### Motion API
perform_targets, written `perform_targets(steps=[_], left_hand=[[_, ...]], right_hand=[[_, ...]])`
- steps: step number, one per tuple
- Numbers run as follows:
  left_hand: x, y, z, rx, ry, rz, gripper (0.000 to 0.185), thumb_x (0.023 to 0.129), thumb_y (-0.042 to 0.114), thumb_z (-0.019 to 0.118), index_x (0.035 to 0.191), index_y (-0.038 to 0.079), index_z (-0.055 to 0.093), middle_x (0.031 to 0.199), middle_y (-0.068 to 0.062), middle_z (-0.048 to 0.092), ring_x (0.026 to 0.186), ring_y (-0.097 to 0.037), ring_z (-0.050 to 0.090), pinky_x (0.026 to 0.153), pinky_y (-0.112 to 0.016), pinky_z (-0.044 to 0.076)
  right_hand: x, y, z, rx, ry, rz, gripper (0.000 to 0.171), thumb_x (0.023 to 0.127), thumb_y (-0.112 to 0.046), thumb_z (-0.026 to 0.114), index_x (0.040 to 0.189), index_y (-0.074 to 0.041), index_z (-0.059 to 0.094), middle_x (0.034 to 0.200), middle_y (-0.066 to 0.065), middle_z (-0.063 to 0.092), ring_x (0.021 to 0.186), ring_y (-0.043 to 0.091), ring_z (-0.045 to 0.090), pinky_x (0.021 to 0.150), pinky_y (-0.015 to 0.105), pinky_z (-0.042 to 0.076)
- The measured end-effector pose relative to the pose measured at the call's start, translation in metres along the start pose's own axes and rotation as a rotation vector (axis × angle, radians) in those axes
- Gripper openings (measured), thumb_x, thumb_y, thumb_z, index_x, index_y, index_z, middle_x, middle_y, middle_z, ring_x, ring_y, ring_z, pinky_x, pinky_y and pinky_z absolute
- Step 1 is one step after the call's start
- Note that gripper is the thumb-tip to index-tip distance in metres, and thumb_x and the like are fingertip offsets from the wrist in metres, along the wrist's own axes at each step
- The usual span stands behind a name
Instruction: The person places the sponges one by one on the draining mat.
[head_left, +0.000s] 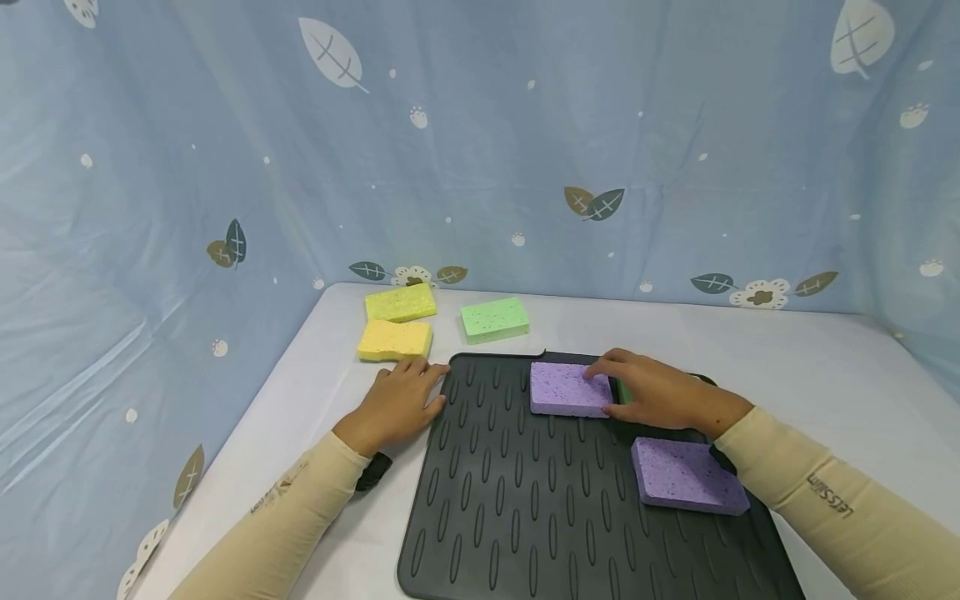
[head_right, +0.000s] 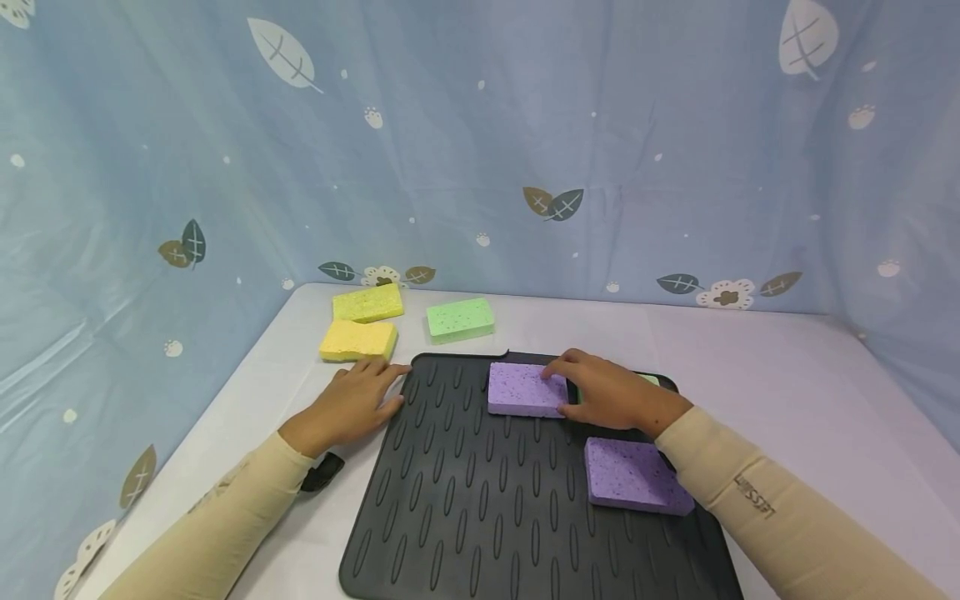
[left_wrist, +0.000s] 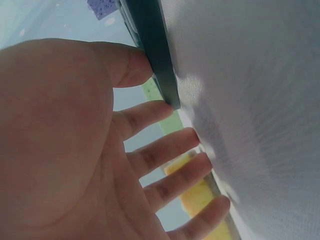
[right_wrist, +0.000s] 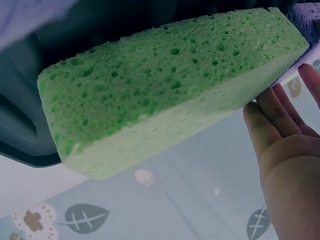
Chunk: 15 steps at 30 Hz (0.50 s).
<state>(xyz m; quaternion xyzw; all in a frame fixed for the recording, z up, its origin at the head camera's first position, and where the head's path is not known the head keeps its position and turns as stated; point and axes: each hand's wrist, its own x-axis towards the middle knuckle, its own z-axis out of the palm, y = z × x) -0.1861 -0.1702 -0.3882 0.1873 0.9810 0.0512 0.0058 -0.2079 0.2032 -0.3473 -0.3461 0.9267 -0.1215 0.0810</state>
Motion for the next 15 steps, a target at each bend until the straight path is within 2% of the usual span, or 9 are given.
perform_targets(steps=[9, 15], left_hand=[[0.0, -0.001, 0.0, -0.001, -0.004, -0.009, 0.047, 0.101, 0.034, 0.055, 0.144, 0.014, 0.052, 0.128, -0.012, 0.057, 0.126, -0.032, 0.051, 0.09, -0.058, 0.046], [0.0, 0.0, -0.001, 0.002, -0.004, -0.005, 0.046, 0.102, 0.034, 0.055, 0.144, 0.015, 0.052, 0.128, -0.012, 0.057, 0.126, -0.032, 0.051, 0.09, -0.058, 0.046]], right_hand=[[0.001, 0.0, -0.001, -0.015, 0.006, -0.022, 0.048, 0.087, -0.022, 0.078, 0.131, -0.013, 0.062, 0.134, 0.011, 0.058, 0.117, 0.027, 0.063, 0.093, 0.046, 0.054], [-0.007, -0.004, -0.01, 0.003, 0.044, 0.014, 0.045, 0.089, -0.022, 0.076, 0.131, -0.014, 0.063, 0.137, 0.012, 0.057, 0.118, 0.029, 0.063, 0.092, 0.048, 0.054]])
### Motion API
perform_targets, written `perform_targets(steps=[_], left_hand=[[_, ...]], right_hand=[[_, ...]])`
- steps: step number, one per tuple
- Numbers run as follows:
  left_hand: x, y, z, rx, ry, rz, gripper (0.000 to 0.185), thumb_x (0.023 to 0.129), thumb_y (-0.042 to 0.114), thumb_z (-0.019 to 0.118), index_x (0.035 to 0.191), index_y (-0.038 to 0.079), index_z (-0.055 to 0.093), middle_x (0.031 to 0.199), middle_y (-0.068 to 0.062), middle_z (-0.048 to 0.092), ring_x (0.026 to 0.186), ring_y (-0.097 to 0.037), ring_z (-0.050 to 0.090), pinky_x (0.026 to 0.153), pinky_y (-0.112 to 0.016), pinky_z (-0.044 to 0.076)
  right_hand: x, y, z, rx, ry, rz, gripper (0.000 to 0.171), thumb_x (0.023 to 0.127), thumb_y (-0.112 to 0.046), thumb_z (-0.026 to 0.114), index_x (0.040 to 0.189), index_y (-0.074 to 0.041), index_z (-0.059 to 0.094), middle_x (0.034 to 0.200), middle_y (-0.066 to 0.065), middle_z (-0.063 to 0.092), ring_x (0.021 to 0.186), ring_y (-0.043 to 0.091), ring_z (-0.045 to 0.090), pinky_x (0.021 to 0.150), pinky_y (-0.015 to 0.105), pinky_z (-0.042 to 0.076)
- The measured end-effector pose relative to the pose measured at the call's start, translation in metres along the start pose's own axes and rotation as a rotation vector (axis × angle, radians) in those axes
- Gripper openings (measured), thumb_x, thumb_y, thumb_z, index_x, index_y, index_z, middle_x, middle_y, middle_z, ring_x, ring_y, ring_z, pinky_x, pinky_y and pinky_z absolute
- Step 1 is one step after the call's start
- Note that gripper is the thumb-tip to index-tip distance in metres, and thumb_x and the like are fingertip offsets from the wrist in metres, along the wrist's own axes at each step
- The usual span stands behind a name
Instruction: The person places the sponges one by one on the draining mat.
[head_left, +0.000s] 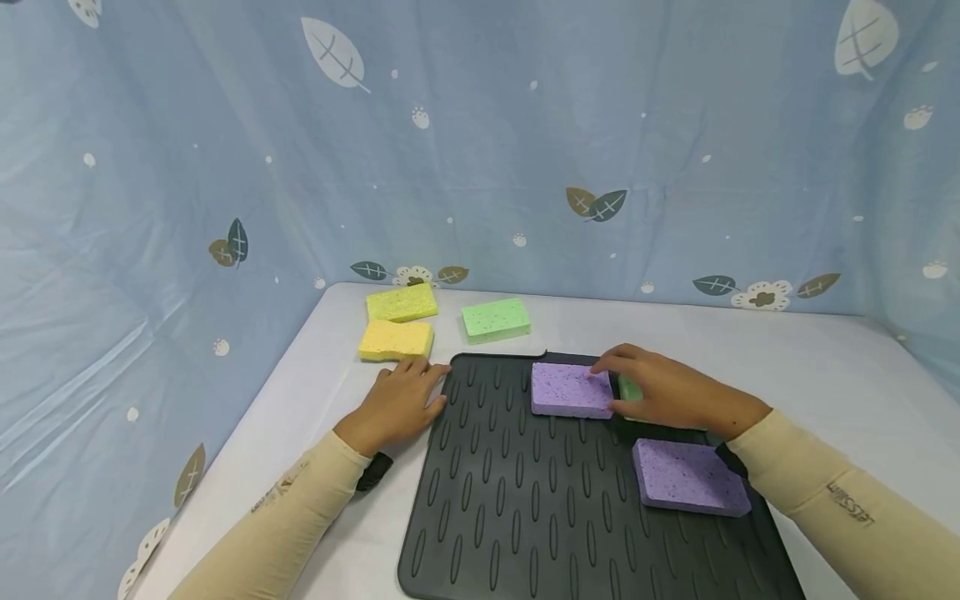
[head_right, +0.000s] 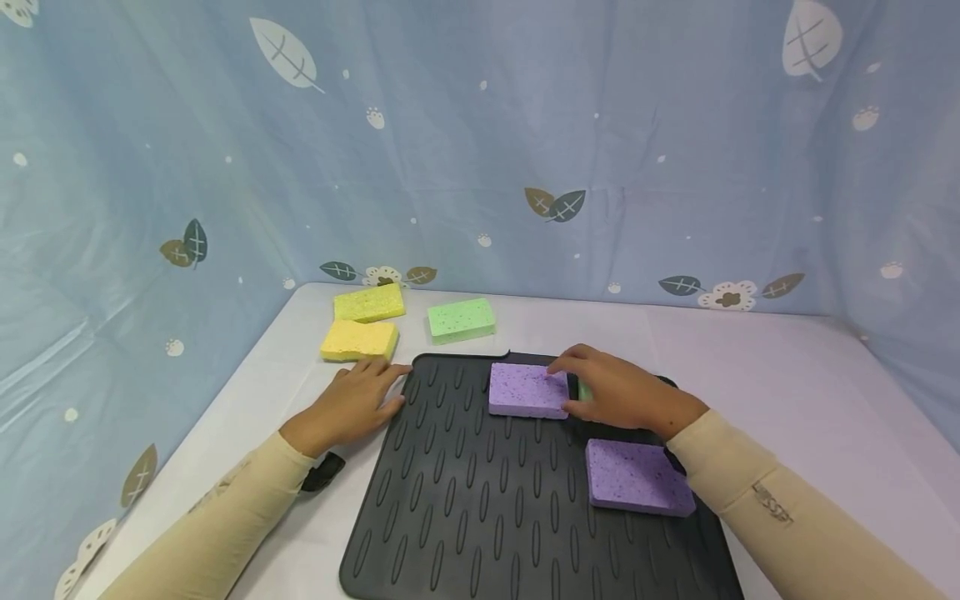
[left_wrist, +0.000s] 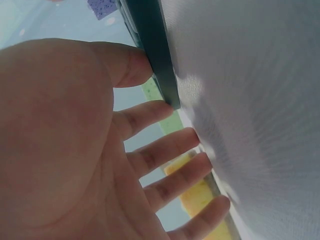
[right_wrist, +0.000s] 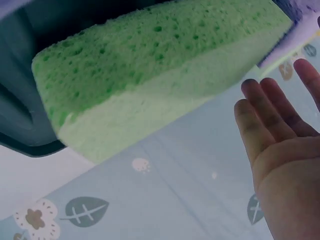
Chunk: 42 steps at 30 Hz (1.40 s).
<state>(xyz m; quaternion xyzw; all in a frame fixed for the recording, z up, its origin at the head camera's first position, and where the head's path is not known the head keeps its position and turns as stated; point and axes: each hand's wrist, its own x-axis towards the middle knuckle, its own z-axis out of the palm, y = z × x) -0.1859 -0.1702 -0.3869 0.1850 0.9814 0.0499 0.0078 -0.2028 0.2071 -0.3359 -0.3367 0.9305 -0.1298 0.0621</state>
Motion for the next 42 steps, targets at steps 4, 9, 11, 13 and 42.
perform_targets(steps=[4, 9, 11, 13, 42], left_hand=[[0.001, 0.002, -0.002, -0.001, 0.0, 0.004, 0.046, 0.102, 0.034, 0.055, 0.144, 0.015, 0.052, 0.128, -0.012, 0.057, 0.126, -0.032, 0.051, 0.089, -0.058, 0.046], [0.003, 0.003, -0.002, -0.003, -0.004, 0.005, 0.047, 0.102, 0.034, 0.055, 0.144, 0.014, 0.052, 0.129, -0.012, 0.057, 0.127, -0.033, 0.051, 0.09, -0.058, 0.046], [0.004, 0.003, -0.002, -0.003, -0.001, 0.008, 0.047, 0.102, 0.034, 0.055, 0.144, 0.014, 0.052, 0.129, -0.012, 0.057, 0.127, -0.033, 0.051, 0.09, -0.058, 0.046], [0.004, 0.003, -0.001, -0.004, 0.0, 0.008, 0.047, 0.102, 0.034, 0.055, 0.144, 0.014, 0.052, 0.129, -0.012, 0.057, 0.128, -0.033, 0.05, 0.09, -0.058, 0.046], [-0.003, -0.002, 0.003, -0.03, 0.016, 0.005, 0.046, 0.101, 0.032, 0.057, 0.144, 0.014, 0.053, 0.13, -0.013, 0.057, 0.129, -0.034, 0.05, 0.091, -0.059, 0.045]], right_hand=[[-0.012, 0.0, -0.008, 0.009, 0.065, 0.022, 0.042, 0.092, -0.02, 0.072, 0.132, -0.012, 0.062, 0.138, 0.013, 0.056, 0.12, 0.032, 0.061, 0.093, 0.051, 0.053], [-0.025, 0.005, -0.011, 0.002, 0.189, 0.014, 0.036, 0.093, -0.017, 0.071, 0.128, -0.011, 0.065, 0.132, 0.011, 0.059, 0.12, 0.032, 0.061, 0.092, 0.051, 0.053], [-0.031, 0.006, -0.012, 0.003, 0.24, 0.022, 0.033, 0.093, -0.016, 0.07, 0.126, -0.012, 0.066, 0.13, 0.01, 0.06, 0.12, 0.032, 0.06, 0.091, 0.052, 0.054], [-0.038, 0.008, -0.012, 0.004, 0.294, 0.029, 0.033, 0.093, -0.014, 0.071, 0.125, -0.013, 0.066, 0.128, 0.008, 0.061, 0.119, 0.031, 0.061, 0.089, 0.051, 0.054], [-0.094, 0.058, -0.001, 0.16, 0.347, 0.459, 0.018, 0.101, -0.018, 0.056, 0.104, -0.003, 0.064, 0.069, 0.003, 0.063, 0.056, 0.011, 0.057, 0.048, 0.027, 0.044]])
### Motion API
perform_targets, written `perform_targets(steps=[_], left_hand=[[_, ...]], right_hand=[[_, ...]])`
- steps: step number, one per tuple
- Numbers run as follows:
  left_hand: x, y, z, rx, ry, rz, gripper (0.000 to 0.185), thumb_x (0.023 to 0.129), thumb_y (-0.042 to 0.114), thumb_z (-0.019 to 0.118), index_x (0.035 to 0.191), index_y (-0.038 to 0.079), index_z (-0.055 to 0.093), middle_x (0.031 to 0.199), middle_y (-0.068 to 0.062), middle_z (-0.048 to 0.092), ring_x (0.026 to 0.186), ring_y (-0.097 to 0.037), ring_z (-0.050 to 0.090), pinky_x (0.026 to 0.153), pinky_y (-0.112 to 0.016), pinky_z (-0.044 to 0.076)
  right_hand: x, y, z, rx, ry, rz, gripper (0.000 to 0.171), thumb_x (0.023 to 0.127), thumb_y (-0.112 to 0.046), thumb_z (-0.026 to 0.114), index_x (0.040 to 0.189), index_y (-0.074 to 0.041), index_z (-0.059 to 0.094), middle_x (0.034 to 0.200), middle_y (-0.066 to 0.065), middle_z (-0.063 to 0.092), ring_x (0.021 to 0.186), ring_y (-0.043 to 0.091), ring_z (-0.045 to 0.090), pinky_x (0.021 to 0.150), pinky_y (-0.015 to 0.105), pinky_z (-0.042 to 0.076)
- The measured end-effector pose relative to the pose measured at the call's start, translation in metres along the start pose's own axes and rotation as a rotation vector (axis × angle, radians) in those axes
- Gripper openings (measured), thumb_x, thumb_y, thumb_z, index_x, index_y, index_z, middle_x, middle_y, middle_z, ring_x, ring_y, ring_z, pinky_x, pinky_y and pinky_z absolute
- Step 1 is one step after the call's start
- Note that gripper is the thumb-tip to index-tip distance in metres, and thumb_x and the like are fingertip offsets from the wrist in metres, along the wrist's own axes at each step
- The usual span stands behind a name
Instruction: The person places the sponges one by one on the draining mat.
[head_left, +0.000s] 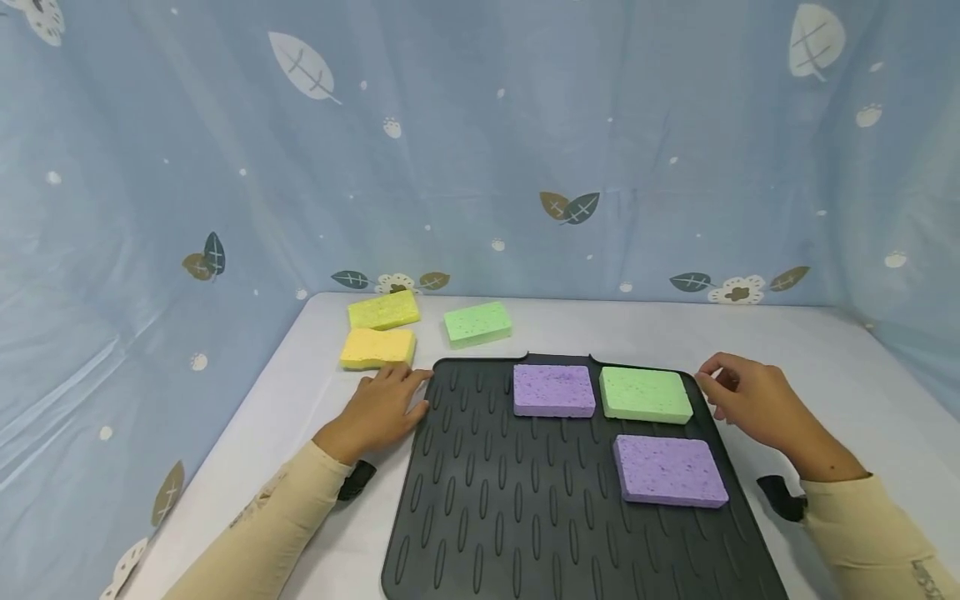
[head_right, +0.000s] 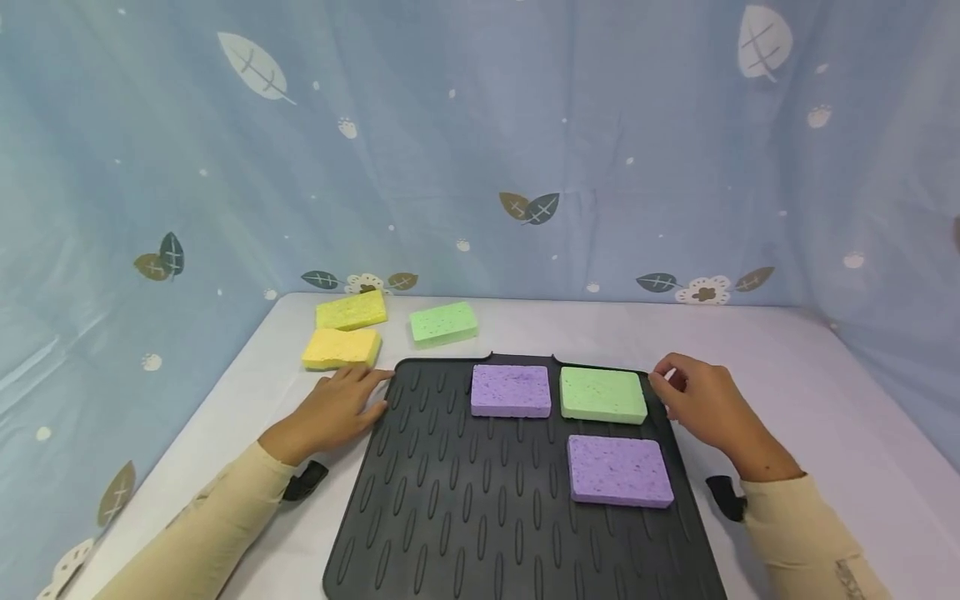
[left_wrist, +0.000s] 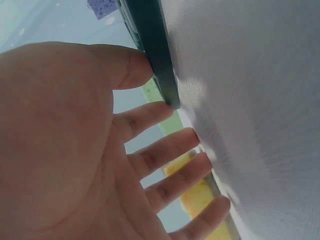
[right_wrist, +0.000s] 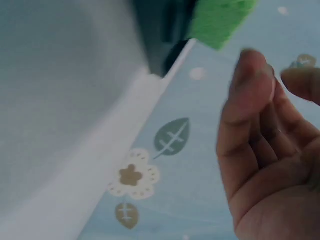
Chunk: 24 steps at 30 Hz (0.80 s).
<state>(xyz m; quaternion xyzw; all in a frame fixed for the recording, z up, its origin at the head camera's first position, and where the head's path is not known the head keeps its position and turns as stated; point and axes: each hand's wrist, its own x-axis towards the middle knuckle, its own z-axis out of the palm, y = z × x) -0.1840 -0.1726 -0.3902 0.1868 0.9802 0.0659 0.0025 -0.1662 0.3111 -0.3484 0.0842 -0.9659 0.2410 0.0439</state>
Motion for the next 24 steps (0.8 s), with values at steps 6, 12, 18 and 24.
perform_targets(steps=[6, 12, 18, 24], left_hand=[[0.0, 0.0, 0.0, -0.013, -0.005, 0.006, 0.047, 0.101, 0.033, 0.056, 0.144, 0.014, 0.052, 0.133, -0.013, 0.056, 0.131, -0.034, 0.049, 0.093, -0.06, 0.044], [0.001, -0.001, -0.004, -0.014, -0.002, -0.017, 0.046, 0.101, 0.034, 0.057, 0.143, 0.016, 0.054, 0.132, -0.012, 0.058, 0.129, -0.033, 0.051, 0.094, -0.06, 0.044], [0.006, -0.006, -0.013, -0.079, 0.082, -0.015, 0.04, 0.099, 0.03, 0.06, 0.136, 0.014, 0.061, 0.128, -0.012, 0.065, 0.118, -0.032, 0.062, 0.093, -0.055, 0.049], [0.009, -0.022, -0.021, -0.093, 0.205, -0.018, 0.042, 0.096, 0.026, 0.066, 0.136, 0.015, 0.059, 0.126, -0.011, 0.064, 0.113, -0.033, 0.061, 0.084, -0.054, 0.047]], right_hand=[[0.002, 0.019, 0.004, 0.054, -0.198, 0.109, 0.022, 0.101, -0.021, 0.055, 0.109, 0.0, 0.059, 0.071, 0.004, 0.062, 0.058, 0.016, 0.061, 0.051, 0.03, 0.049], [0.006, 0.03, 0.007, 0.098, -0.296, 0.119, 0.028, 0.101, -0.028, 0.058, 0.111, -0.002, 0.054, 0.068, 0.003, 0.061, 0.061, 0.017, 0.06, 0.053, 0.031, 0.049], [0.006, 0.037, 0.007, 0.101, -0.335, 0.105, 0.022, 0.098, -0.022, 0.061, 0.107, -0.003, 0.054, 0.068, 0.002, 0.061, 0.06, 0.016, 0.058, 0.053, 0.029, 0.047], [0.002, 0.039, 0.01, 0.139, -0.378, 0.089, 0.023, 0.097, -0.017, 0.061, 0.11, -0.002, 0.049, 0.072, 0.002, 0.059, 0.061, 0.014, 0.054, 0.053, 0.028, 0.044]])
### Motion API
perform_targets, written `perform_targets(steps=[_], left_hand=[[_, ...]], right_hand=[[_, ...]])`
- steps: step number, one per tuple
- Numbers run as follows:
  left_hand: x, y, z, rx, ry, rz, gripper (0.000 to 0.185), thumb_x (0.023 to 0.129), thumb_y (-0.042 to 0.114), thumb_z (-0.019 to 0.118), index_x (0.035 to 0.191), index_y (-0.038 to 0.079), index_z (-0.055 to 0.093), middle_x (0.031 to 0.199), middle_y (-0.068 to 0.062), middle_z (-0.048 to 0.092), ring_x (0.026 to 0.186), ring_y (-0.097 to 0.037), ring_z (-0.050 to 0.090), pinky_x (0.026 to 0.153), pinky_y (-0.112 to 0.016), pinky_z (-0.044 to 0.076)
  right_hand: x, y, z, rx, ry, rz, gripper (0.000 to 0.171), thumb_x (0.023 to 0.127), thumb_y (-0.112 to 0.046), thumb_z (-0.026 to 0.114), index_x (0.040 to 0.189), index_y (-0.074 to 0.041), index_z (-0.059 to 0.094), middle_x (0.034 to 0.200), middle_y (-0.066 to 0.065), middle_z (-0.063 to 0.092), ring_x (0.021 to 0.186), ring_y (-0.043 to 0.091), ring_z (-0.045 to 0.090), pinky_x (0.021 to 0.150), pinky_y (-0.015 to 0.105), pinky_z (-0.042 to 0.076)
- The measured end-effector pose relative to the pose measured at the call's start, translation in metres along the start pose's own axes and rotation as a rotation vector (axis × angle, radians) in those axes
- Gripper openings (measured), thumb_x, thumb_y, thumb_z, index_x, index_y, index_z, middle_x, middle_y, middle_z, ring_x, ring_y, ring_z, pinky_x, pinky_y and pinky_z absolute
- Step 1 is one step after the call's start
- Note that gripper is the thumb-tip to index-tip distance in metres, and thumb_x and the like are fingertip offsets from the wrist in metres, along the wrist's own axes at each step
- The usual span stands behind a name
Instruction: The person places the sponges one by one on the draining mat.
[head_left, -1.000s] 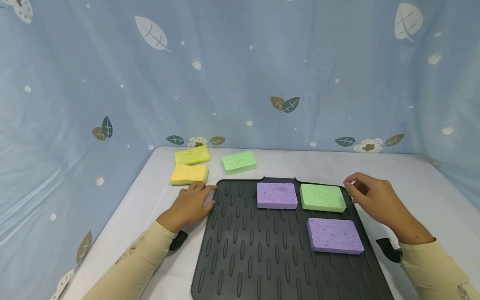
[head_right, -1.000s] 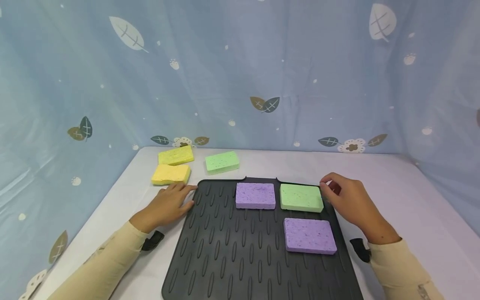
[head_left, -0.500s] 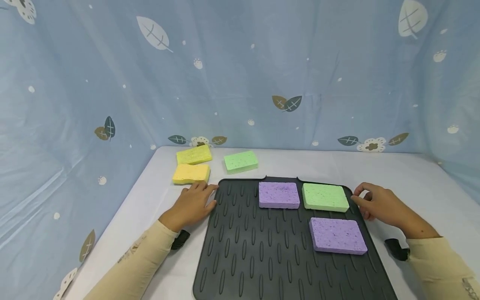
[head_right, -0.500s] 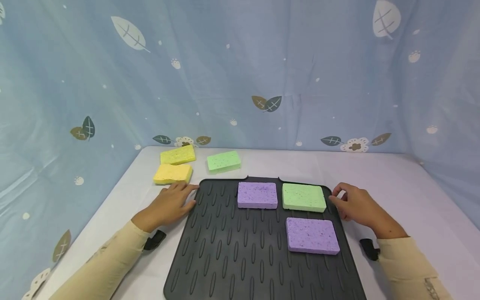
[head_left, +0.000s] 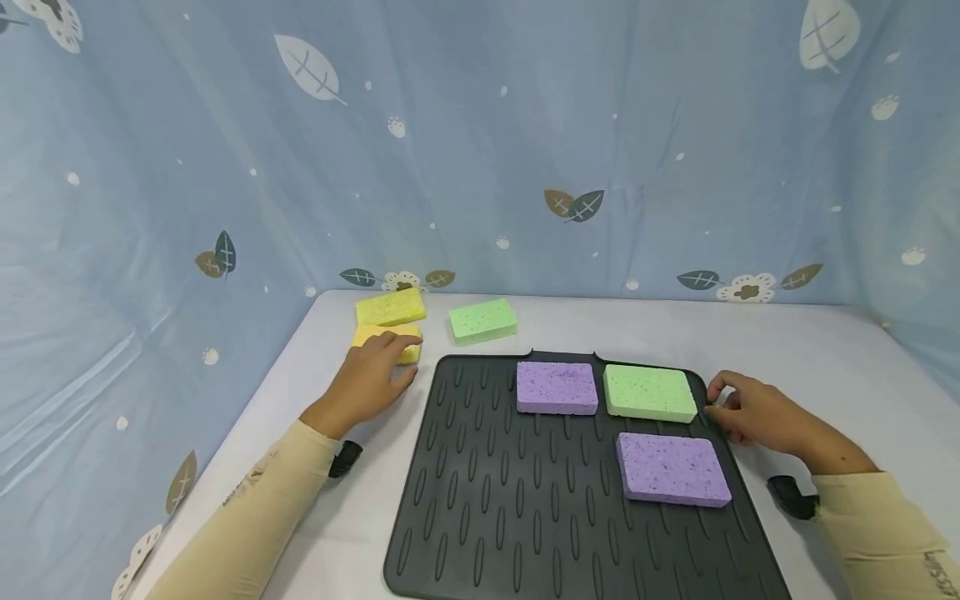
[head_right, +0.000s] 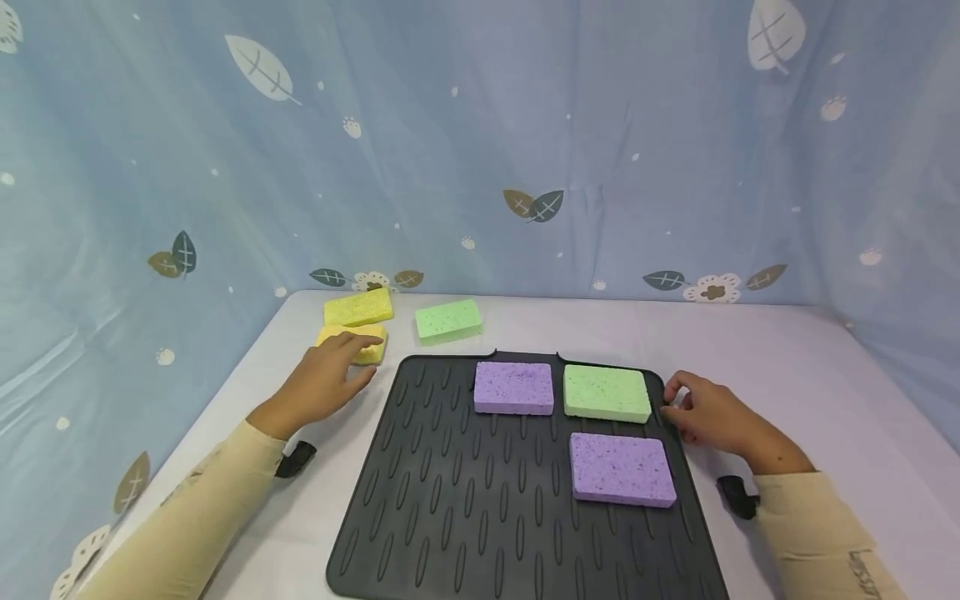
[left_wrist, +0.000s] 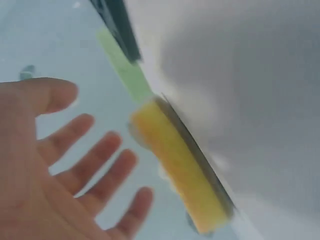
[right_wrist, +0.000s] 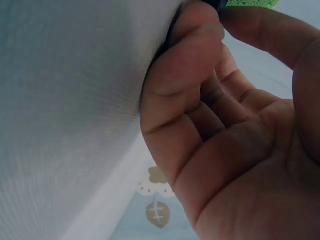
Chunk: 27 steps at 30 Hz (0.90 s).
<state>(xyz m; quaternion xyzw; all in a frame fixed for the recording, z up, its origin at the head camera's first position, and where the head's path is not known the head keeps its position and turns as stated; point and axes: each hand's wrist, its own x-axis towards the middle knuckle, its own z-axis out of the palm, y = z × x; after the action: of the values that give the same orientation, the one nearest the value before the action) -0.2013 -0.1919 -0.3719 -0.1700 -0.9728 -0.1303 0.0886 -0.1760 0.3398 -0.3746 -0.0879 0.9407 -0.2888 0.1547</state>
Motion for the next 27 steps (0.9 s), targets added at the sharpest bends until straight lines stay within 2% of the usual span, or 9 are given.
perform_targets(steps=[3, 5, 9, 14, 21, 27], left_hand=[[0.004, -0.011, -0.001, 0.014, 0.005, -0.006, 0.047, 0.095, 0.028, 0.067, 0.139, 0.015, 0.056, 0.131, -0.013, 0.06, 0.12, -0.036, 0.056, 0.088, -0.057, 0.043], [0.007, -0.018, -0.003, 0.019, -0.025, -0.017, 0.052, 0.095, 0.031, 0.068, 0.142, 0.015, 0.054, 0.136, -0.015, 0.056, 0.125, -0.038, 0.053, 0.092, -0.061, 0.041], [0.017, -0.03, -0.007, 0.019, -0.146, -0.019, 0.067, 0.091, 0.037, 0.072, 0.149, 0.018, 0.045, 0.149, -0.018, 0.044, 0.138, -0.041, 0.042, 0.105, -0.067, 0.033], [0.028, -0.037, -0.008, 0.013, -0.268, 0.007, 0.08, 0.087, 0.033, 0.077, 0.155, 0.019, 0.038, 0.159, -0.02, 0.033, 0.146, -0.043, 0.031, 0.115, -0.066, 0.023], [0.036, -0.049, -0.005, 0.032, -0.326, -0.026, 0.081, 0.091, 0.032, 0.072, 0.159, 0.02, 0.028, 0.161, -0.019, 0.031, 0.15, -0.038, 0.026, 0.119, -0.066, 0.014], [0.042, -0.057, -0.003, 0.071, -0.345, -0.047, 0.081, 0.092, 0.035, 0.071, 0.159, 0.024, 0.028, 0.156, -0.019, 0.04, 0.144, -0.042, 0.037, 0.115, -0.071, 0.018]], right_hand=[[-0.001, 0.0, 0.002, 0.0, -0.012, -0.015, 0.023, 0.096, -0.012, 0.058, 0.112, -0.001, 0.047, 0.071, 0.002, 0.056, 0.059, 0.013, 0.051, 0.052, 0.027, 0.042], [-0.001, 0.0, 0.003, -0.002, -0.017, -0.025, 0.023, 0.094, -0.008, 0.057, 0.112, 0.0, 0.046, 0.069, 0.002, 0.054, 0.058, 0.013, 0.05, 0.052, 0.027, 0.04], [0.001, -0.001, 0.003, -0.018, -0.008, -0.031, 0.024, 0.091, -0.005, 0.055, 0.112, 0.0, 0.045, 0.07, 0.002, 0.054, 0.059, 0.014, 0.05, 0.053, 0.028, 0.041], [0.002, 0.0, 0.005, -0.055, -0.001, -0.014, 0.024, 0.09, -0.004, 0.055, 0.111, -0.001, 0.044, 0.073, 0.003, 0.054, 0.065, 0.016, 0.049, 0.054, 0.028, 0.039], [0.003, -0.003, 0.006, -0.07, 0.004, -0.032, 0.025, 0.089, -0.003, 0.054, 0.112, -0.002, 0.044, 0.071, 0.002, 0.052, 0.063, 0.016, 0.048, 0.053, 0.028, 0.038], [0.002, -0.004, 0.006, -0.06, -0.007, -0.035, 0.026, 0.089, -0.003, 0.053, 0.113, 0.0, 0.043, 0.073, 0.003, 0.053, 0.064, 0.016, 0.049, 0.053, 0.029, 0.039]])
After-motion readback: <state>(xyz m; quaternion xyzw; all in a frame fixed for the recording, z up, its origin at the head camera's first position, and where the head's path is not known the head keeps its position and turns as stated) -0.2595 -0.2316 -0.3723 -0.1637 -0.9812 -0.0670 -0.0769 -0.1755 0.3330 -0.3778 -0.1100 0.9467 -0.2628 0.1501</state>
